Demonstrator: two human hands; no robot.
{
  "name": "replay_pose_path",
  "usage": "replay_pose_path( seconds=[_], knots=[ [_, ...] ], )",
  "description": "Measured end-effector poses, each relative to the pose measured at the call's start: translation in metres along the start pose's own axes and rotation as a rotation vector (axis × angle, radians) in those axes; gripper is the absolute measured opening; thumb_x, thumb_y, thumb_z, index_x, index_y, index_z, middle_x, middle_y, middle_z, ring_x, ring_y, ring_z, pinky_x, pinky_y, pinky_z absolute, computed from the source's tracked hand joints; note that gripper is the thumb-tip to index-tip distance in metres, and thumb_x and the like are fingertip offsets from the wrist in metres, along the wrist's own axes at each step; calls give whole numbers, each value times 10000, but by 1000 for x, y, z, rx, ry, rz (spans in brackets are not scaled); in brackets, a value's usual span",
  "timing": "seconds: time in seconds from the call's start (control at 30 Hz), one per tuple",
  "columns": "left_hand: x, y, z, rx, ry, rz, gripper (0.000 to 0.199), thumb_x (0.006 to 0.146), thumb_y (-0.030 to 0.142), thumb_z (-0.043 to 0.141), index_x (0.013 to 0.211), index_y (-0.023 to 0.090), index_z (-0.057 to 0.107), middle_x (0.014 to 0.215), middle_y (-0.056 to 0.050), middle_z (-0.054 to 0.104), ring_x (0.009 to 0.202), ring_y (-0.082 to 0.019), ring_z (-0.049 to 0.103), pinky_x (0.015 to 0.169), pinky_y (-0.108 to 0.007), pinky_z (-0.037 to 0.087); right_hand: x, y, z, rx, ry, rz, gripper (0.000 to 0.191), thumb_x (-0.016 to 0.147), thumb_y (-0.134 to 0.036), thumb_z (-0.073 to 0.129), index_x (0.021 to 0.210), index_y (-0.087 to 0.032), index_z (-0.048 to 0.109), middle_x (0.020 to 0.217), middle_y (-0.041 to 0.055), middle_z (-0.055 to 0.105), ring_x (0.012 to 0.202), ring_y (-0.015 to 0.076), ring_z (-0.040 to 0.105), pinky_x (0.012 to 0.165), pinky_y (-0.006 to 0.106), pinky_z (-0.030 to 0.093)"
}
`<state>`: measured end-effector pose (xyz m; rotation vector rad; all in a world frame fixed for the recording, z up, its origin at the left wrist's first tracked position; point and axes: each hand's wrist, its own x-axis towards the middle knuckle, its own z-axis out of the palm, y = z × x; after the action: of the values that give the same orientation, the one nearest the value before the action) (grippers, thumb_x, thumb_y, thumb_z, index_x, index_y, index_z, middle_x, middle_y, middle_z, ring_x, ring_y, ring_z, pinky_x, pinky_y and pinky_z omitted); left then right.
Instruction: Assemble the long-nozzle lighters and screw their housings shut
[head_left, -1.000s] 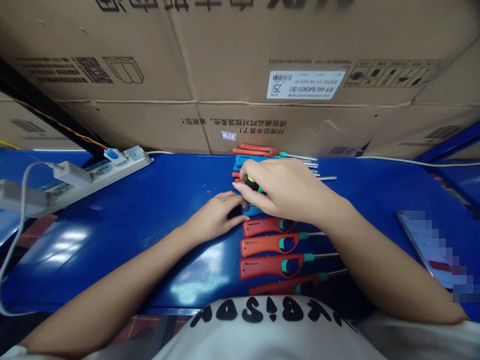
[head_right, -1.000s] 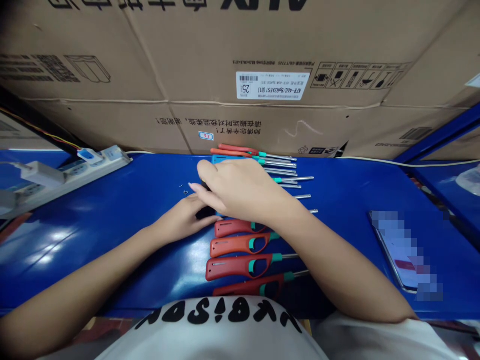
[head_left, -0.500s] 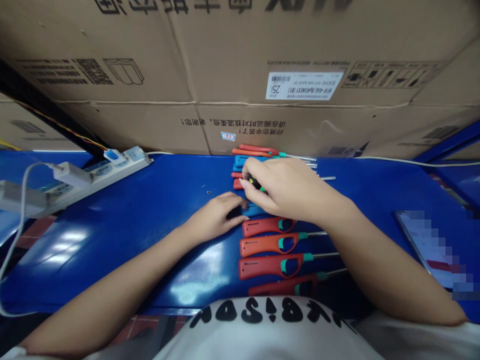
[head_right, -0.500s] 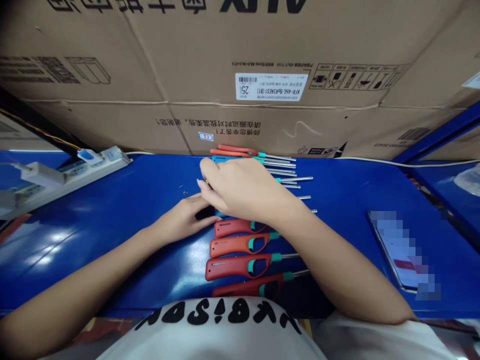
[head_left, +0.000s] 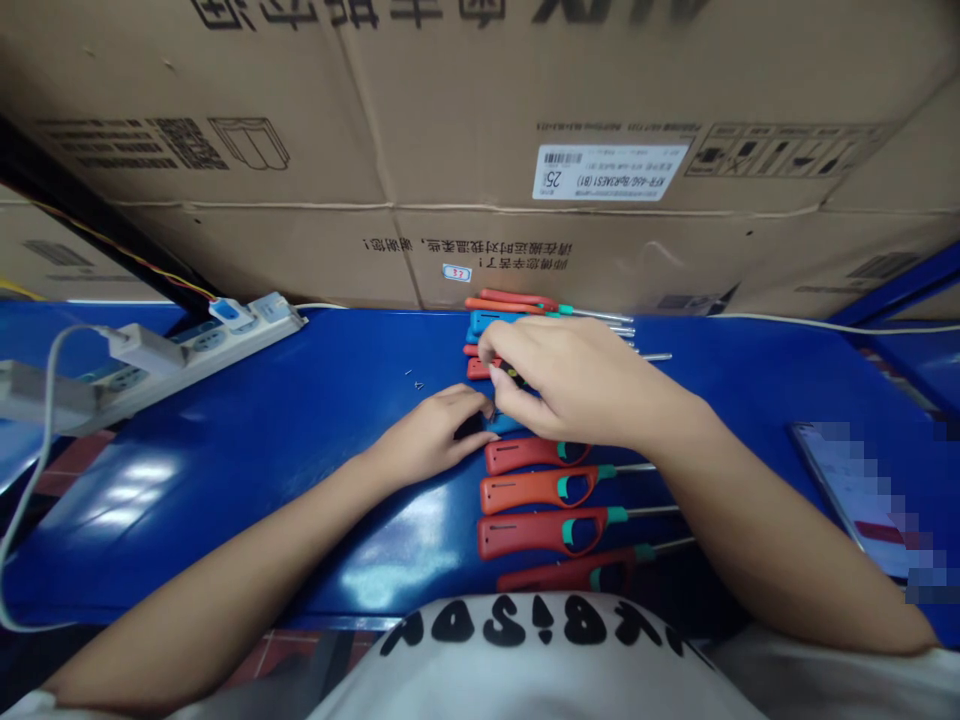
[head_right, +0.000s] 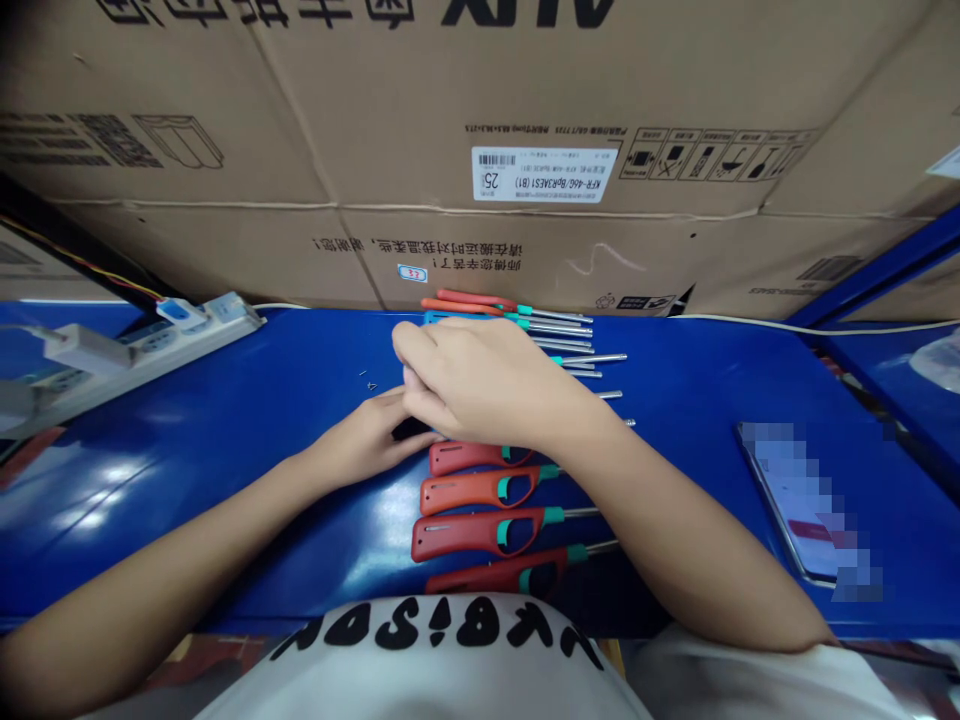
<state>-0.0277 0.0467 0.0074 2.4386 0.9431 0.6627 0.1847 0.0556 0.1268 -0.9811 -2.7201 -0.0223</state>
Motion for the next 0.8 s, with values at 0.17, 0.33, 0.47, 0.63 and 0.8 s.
replay_pose_path(
  seconds=[0.17, 0.33, 0.47, 0.63, 0.8],
  knots=[
    [0, -1, 0, 1, 4, 9, 172, 984, 316, 622, 1084, 176, 619, 1114, -101, 702, 1069, -246, 665, 941, -394, 551, 0, 2, 1, -50, 21, 15, 318, 1028, -337, 386, 1043, -154, 645, 901, 83, 745, 806, 229, 663, 635, 330, 328],
    [0, 0, 0, -1, 3, 3, 171, 981, 304, 621, 1094, 176, 623, 1099, -103, 705, 1046, -250, 666, 917, -401, 555, 0, 4, 2, -27, 27, -16, 308, 1008, -342, 426, 1135, -144, 625, 1046, 103, 736, 858, 225, 655, 624, 322, 305],
    [0, 1, 0, -15, -3, 3, 151, 978, 294, 629, 1076, 180, 621, 1076, -91, 699, 1045, -242, 661, 923, -393, 553, -1, 5, 2, -16, 32, -16, 276, 999, -284, 414, 1109, -153, 631, 1006, 86, 736, 811, 208, 643, 617, 319, 287],
    [0, 0, 0, -16, 10, 11, 161, 975, 305, 631, 1082, 184, 628, 1058, -83, 701, 1030, -241, 665, 918, -394, 556, -2, 6, 1, -24, 41, 3, 268, 995, -316, 422, 1024, -166, 642, 904, 61, 736, 720, 192, 611, 591, 321, 247],
    [0, -1, 1, -8, 14, 0, 167, 972, 302, 642, 1095, 189, 637, 1086, -87, 707, 1011, -235, 671, 910, -385, 557, -1, 6, -1, -1, 19, -19, 269, 983, -313, 448, 1104, -149, 623, 990, 83, 738, 809, 212, 645, 615, 301, 272]
  ],
)
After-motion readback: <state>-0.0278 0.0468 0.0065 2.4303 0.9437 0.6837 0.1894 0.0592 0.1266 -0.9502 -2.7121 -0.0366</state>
